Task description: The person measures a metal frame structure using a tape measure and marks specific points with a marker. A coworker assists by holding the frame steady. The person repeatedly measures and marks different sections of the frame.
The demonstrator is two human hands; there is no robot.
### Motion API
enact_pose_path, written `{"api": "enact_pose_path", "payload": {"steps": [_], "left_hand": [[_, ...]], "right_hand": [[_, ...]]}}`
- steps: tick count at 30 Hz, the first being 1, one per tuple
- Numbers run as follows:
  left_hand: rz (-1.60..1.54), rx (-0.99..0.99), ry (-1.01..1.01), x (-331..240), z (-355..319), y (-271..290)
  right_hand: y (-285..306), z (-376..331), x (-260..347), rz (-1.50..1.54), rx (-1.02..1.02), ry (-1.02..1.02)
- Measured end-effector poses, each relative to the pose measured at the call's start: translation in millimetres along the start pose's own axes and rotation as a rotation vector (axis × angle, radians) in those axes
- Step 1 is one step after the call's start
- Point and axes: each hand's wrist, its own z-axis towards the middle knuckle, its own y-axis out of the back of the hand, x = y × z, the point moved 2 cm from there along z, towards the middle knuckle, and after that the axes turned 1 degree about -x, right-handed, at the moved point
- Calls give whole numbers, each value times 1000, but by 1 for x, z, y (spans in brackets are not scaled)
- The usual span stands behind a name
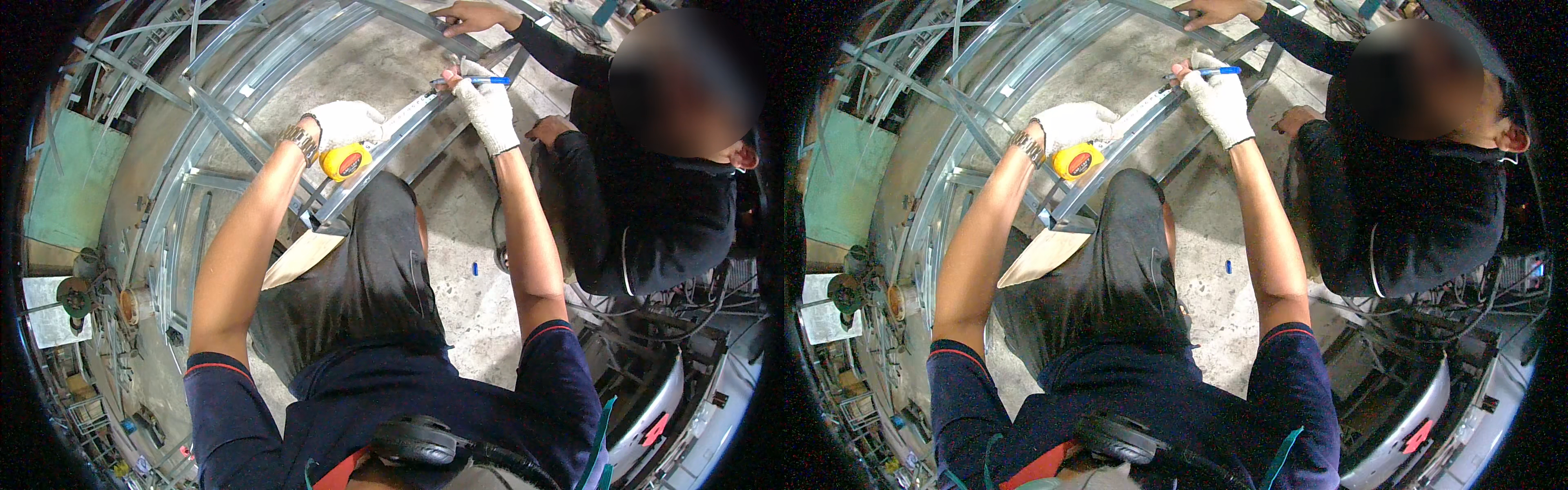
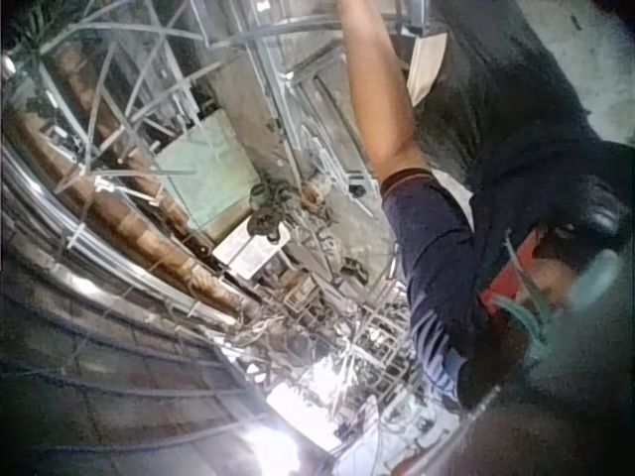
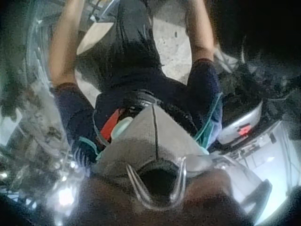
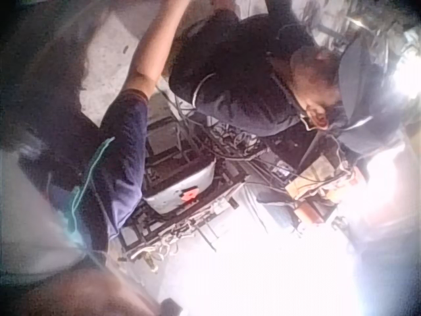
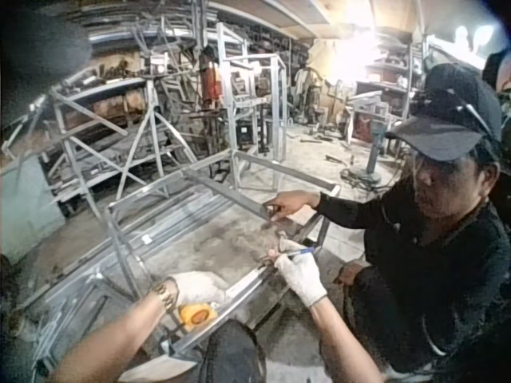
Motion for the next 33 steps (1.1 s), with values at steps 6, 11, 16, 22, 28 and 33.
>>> {"api": "enact_pose_path", "payload": {"steps": [6, 11, 16, 22, 28, 33], "left_hand": [[109, -76, -2, -9, -8, -1], [40, -47, 19, -5, -6, 0], [-29, -20, 21, 7, 0, 0], [-71, -3, 42, 12, 3, 1], [-43, -22, 38, 13, 4, 1], [-57, 3, 26, 14, 4, 0]], "right_hand": [[11, 10, -6, -32, -36, 65], [17, 11, -5, -235, 26, 128], [16, 11, 0, -595, -10, 220], [10, 11, 1, -579, -5, 227], [8, 9, 8, -643, 42, 355], [11, 12, 7, -662, 92, 246]]}}
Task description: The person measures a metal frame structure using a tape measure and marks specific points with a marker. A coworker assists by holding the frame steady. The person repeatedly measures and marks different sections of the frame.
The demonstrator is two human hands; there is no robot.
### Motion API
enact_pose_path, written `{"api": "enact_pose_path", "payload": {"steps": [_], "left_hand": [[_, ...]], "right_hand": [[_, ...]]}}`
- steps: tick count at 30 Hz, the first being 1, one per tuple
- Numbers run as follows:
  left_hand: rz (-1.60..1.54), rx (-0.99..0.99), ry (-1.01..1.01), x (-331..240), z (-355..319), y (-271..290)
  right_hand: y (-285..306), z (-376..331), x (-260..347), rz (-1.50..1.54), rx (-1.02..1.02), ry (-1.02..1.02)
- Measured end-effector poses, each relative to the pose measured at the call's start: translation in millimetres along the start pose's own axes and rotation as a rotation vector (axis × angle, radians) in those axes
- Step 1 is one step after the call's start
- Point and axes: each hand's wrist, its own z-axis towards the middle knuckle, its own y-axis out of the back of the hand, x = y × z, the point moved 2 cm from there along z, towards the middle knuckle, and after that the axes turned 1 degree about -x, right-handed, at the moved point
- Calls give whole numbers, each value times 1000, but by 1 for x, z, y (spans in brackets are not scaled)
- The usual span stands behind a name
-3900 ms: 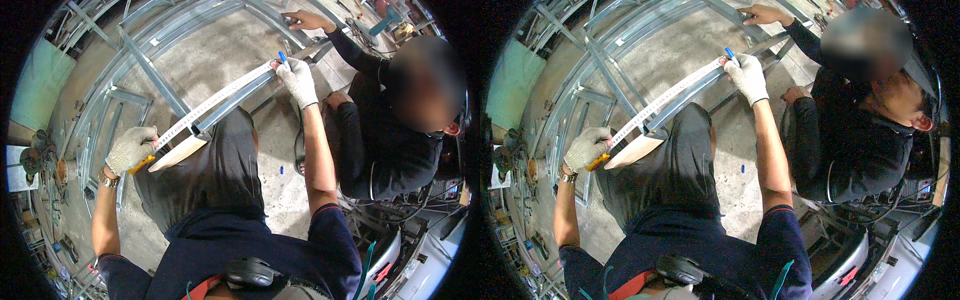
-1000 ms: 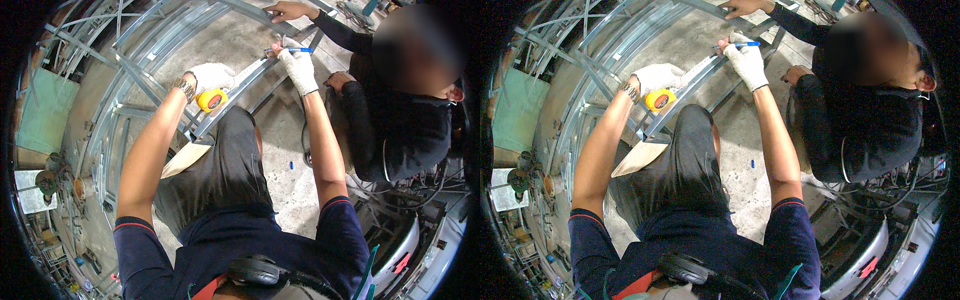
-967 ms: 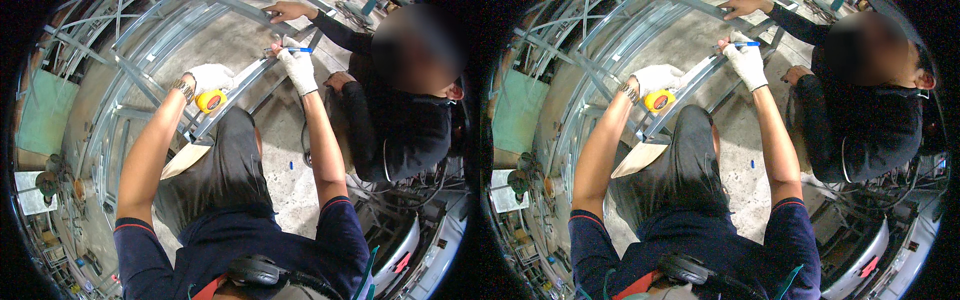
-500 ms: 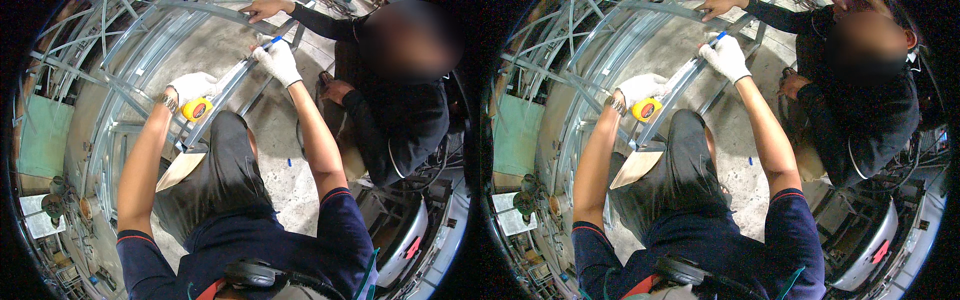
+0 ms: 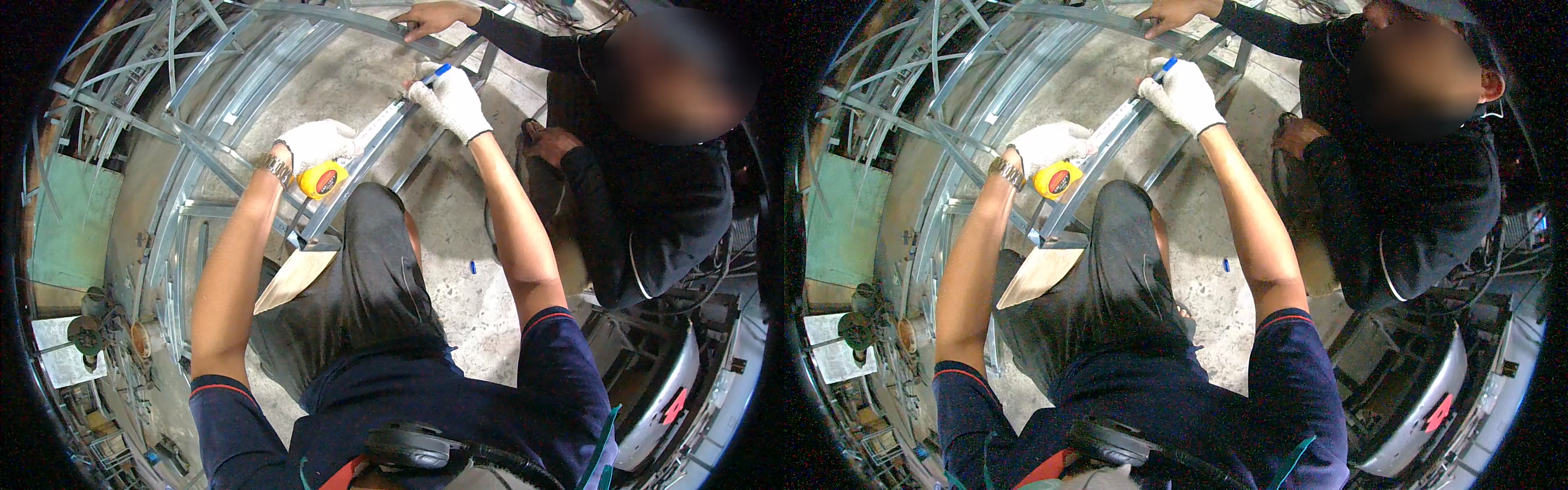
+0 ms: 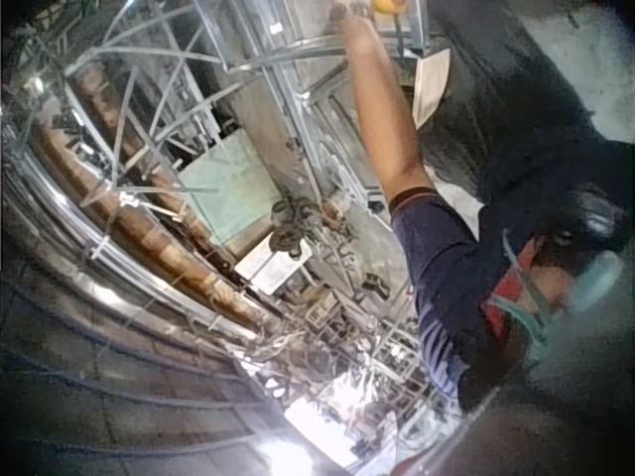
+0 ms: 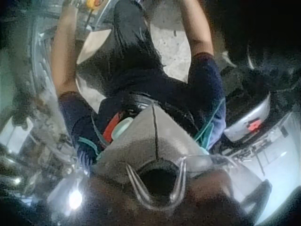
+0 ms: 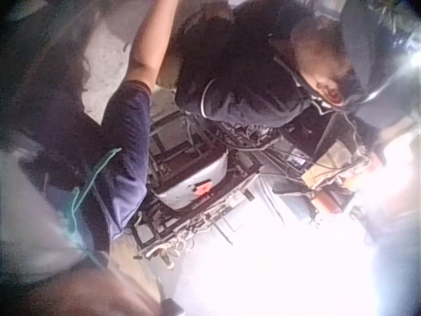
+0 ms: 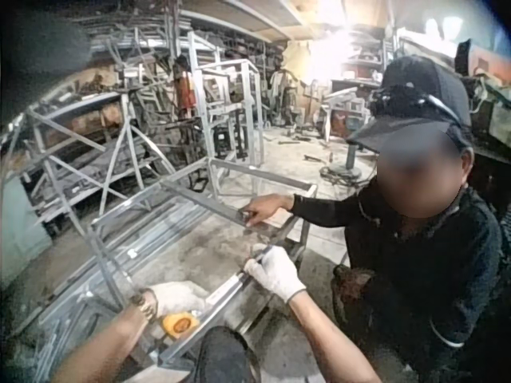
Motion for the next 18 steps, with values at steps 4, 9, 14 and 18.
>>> {"api": "enact_pose_path", "payload": {"steps": [4, 9, 14, 18], "left_hand": [[-17, -36, 23, -6, -7, 0], [-127, -86, 32, -32, -54, -2], [-52, 135, -177, -54, -113, -34], [95, -34, -195, -57, -156, -47]], "right_hand": [[2, -3, 2, 42, -64, 37], [18, -35, 26, 430, -278, -248], [10, -95, 90, 847, -25, -494], [-3, -108, 122, 1055, 47, -558]]}}
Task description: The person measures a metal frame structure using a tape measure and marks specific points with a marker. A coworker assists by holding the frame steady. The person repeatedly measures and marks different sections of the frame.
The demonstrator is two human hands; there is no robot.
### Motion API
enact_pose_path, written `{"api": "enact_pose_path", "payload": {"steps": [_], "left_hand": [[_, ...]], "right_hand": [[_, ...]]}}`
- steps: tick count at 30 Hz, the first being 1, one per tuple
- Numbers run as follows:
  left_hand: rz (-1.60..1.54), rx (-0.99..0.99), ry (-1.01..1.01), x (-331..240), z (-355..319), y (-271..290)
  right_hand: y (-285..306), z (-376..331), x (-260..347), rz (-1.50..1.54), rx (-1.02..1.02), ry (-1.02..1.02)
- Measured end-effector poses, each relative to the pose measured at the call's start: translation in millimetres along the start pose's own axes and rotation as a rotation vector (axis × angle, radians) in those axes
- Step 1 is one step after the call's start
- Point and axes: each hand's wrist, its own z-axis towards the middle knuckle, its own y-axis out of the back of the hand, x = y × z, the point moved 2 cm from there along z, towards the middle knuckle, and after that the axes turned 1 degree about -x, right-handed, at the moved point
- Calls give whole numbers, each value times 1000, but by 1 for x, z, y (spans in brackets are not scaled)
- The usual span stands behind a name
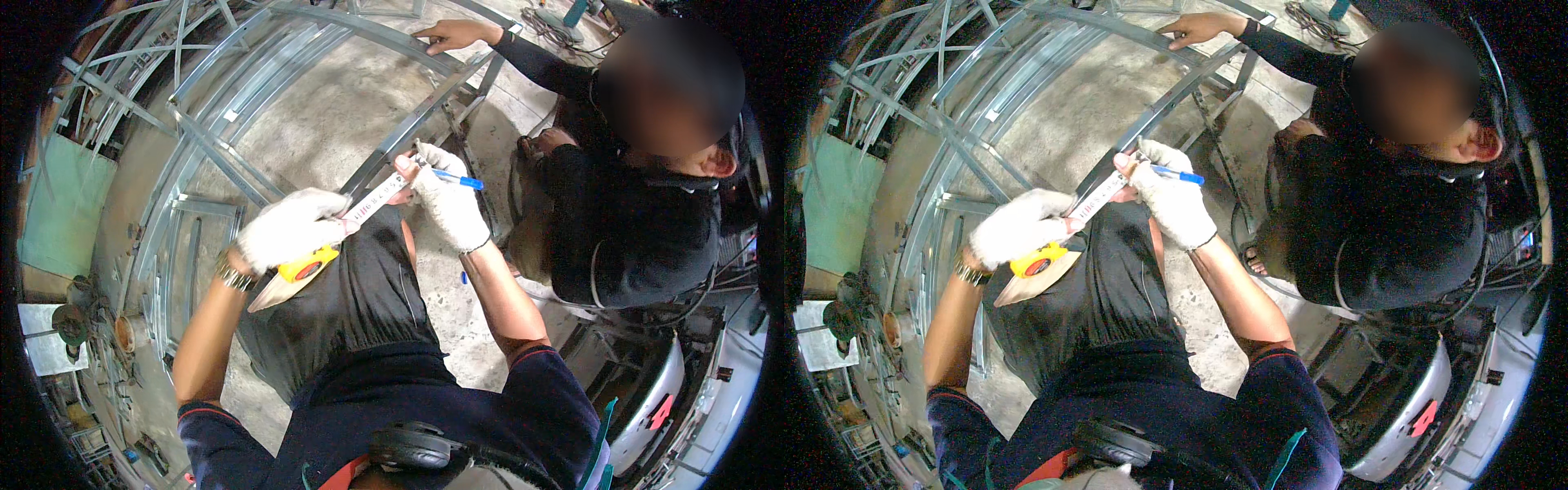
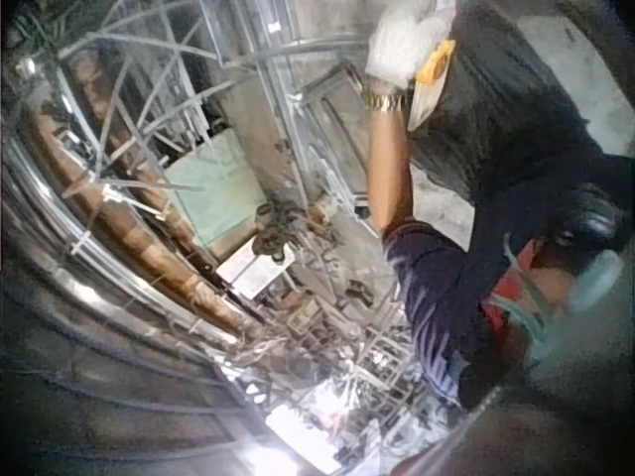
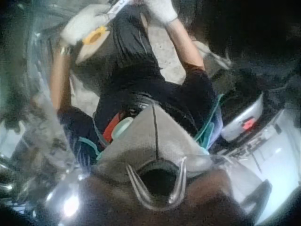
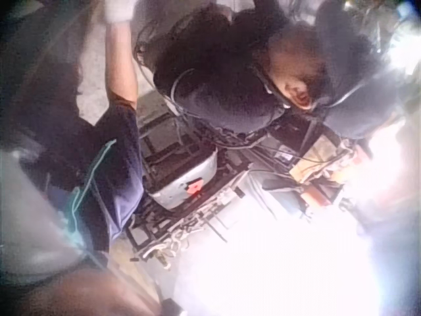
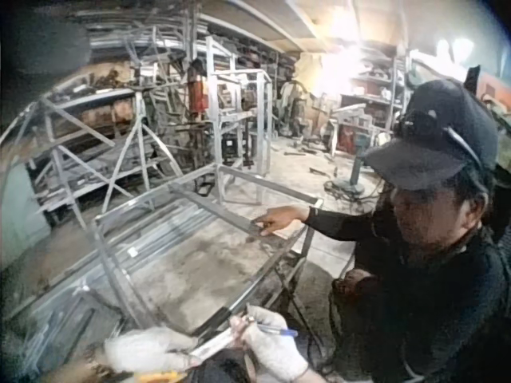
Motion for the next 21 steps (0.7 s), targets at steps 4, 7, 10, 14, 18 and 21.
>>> {"api": "enact_pose_path", "payload": {"steps": [4, 7, 10, 14, 18, 21], "left_hand": [[-69, -41, 165, 0, -63, 8], [-2, -53, 426, 18, -132, 25], [32, -59, 718, 58, -213, 37], [111, -204, 881, 111, -323, 42], [-140, -399, 823, 136, -355, 16], [-346, -516, 857, 124, -335, -5]], "right_hand": [[15, 48, 27, -118, 43, 233], [50, 134, 62, -176, -141, 326], [78, 221, 82, 193, -107, 320], [120, 275, 100, 241, -207, 254], [108, 257, 87, 193, -123, 248], [71, 217, 66, 154, -195, 204]]}}
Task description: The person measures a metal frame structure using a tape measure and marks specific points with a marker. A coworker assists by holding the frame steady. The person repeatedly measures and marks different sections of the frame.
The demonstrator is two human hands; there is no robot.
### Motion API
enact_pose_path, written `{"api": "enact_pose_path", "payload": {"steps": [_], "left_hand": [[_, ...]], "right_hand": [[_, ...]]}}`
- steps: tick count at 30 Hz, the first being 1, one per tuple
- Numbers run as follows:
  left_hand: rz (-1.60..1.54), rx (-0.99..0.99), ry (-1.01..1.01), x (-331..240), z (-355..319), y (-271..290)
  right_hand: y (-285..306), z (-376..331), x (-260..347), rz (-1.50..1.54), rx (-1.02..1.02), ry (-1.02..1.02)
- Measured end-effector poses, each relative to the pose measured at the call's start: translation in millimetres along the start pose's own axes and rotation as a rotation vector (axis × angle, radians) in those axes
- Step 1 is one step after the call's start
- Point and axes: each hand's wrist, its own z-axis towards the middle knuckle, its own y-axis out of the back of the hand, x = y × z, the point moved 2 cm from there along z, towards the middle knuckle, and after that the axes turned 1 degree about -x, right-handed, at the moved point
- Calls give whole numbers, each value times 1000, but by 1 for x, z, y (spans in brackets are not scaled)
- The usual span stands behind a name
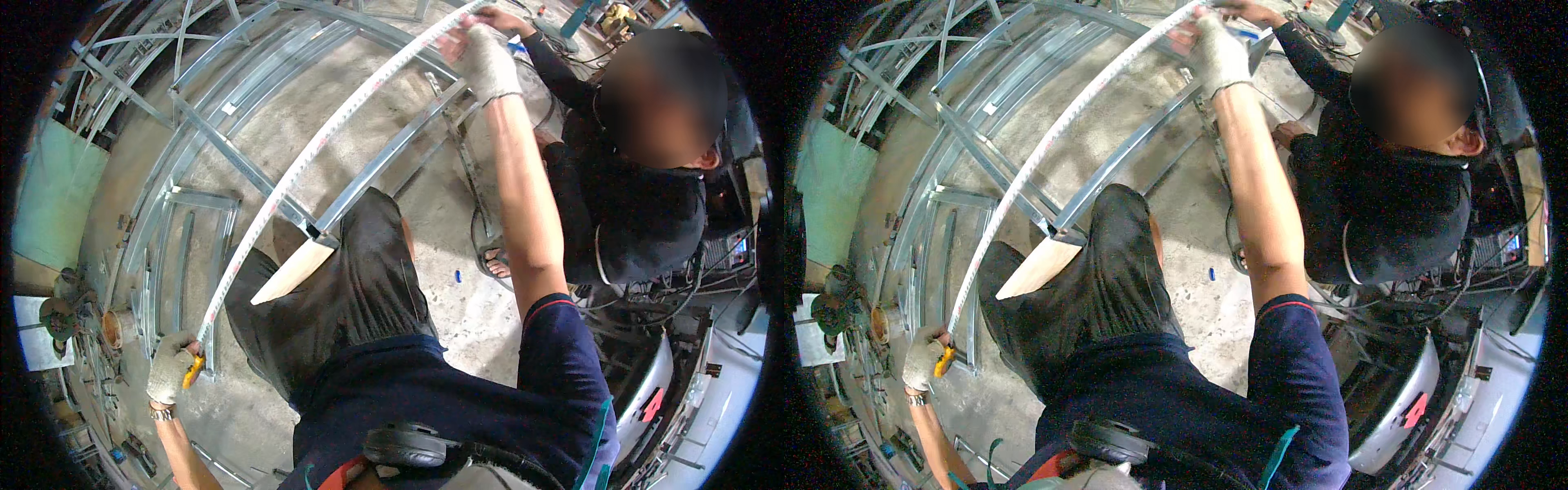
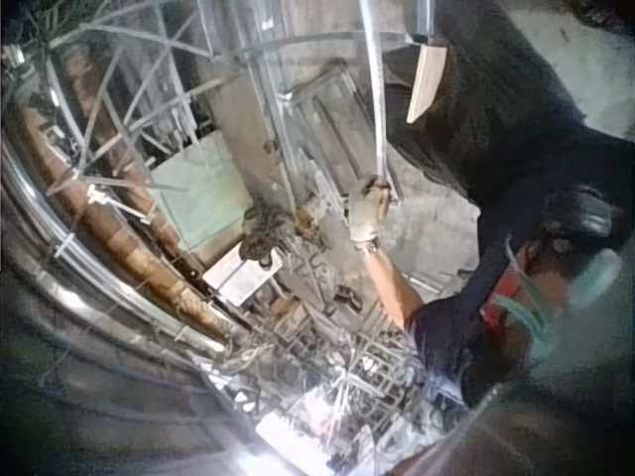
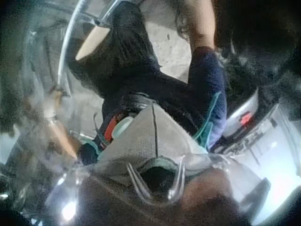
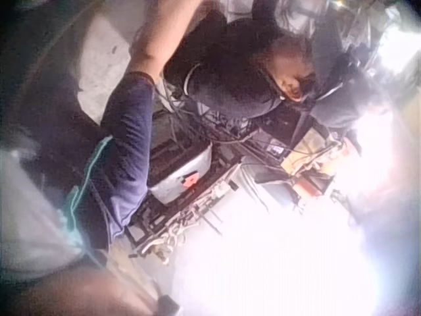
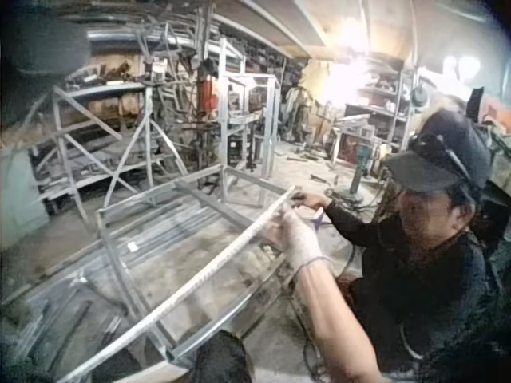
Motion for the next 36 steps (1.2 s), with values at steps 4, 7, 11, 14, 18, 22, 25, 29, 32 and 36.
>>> {"api": "enact_pose_path", "payload": {"steps": [4, 7, 11, 14, 18, 22, 25, 29, 32, 36], "left_hand": [[214, -59, -224, -39, -12, -34], [283, -91, -252, -54, -21, -46], [305, -142, -294, -53, -26, -55], [352, -154, -268, -36, -24, -57], [289, -105, -203, 11, -29, -32], [447, -231, -167, 56, -30, 14], [47, -200, 53, 69, -40, 12], [56, -271, -182, 26, -57, -25], [86, -248, -168, -11, -67, -46], [248, -168, -86, -32, -65, -50]], "right_hand": [[-33, -72, -16, -113, 93, 20], [-47, -100, -18, -171, 41, -15], [-57, -114, -25, -230, 19, -23], [-51, -110, -30, -273, 43, 1], [-16, -61, -22, -303, -55, 31], [40, 8, -12, -340, -220, 64], [79, 48, -16, -499, -322, 90], [117, 90, -16, -891, -515, 28], [127, 105, -13, -1044, -544, 16], [117, 82, -15, -1001, -435, 56]]}}
